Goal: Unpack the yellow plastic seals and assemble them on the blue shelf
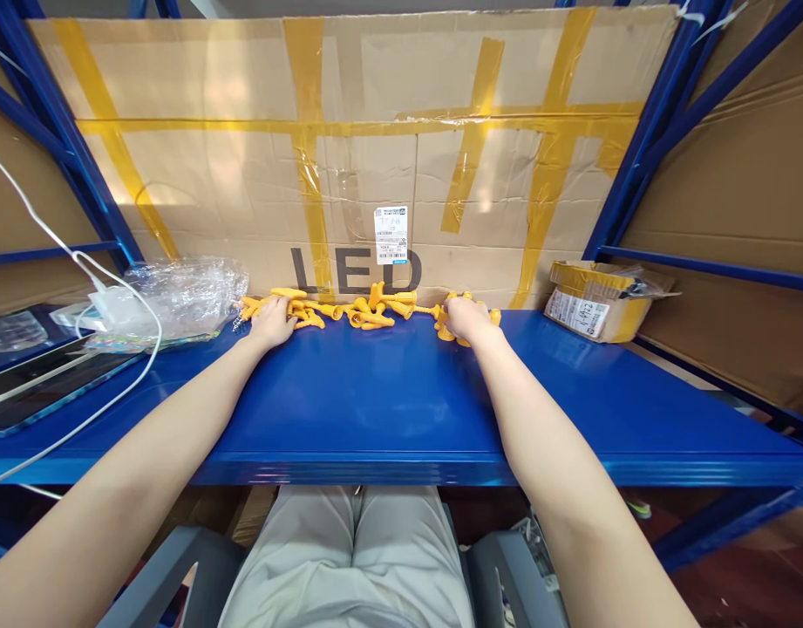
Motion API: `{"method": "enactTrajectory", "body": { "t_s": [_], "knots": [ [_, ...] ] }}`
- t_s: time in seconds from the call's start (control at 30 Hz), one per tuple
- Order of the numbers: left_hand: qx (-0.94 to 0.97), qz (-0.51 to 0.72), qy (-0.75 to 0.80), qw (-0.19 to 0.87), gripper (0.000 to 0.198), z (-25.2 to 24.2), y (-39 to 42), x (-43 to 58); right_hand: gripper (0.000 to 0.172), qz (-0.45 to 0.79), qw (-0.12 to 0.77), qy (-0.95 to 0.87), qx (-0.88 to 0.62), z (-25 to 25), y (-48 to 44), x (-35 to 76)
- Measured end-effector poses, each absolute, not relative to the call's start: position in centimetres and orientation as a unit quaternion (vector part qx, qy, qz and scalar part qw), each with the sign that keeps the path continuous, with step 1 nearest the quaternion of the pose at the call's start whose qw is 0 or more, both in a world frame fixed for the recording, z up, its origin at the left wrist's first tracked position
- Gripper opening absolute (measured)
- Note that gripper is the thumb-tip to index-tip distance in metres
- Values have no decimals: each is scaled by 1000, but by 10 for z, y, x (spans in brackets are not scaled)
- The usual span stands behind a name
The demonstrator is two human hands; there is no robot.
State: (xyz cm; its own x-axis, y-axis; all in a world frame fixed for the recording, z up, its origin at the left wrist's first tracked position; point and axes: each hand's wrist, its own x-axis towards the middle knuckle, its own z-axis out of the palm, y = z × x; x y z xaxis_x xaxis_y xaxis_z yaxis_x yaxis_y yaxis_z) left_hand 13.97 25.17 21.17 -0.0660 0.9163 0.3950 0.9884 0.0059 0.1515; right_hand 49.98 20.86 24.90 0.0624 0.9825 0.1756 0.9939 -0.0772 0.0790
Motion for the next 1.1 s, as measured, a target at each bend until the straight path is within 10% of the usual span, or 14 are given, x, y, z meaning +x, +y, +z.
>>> {"method": "enactTrajectory", "body": {
  "t_s": [1.1],
  "knots": [
    [-656, -155, -737, 52, 63, 204, 259, 137, 27, -103, 89, -839, -527, 232, 204, 428]
  ]
}}
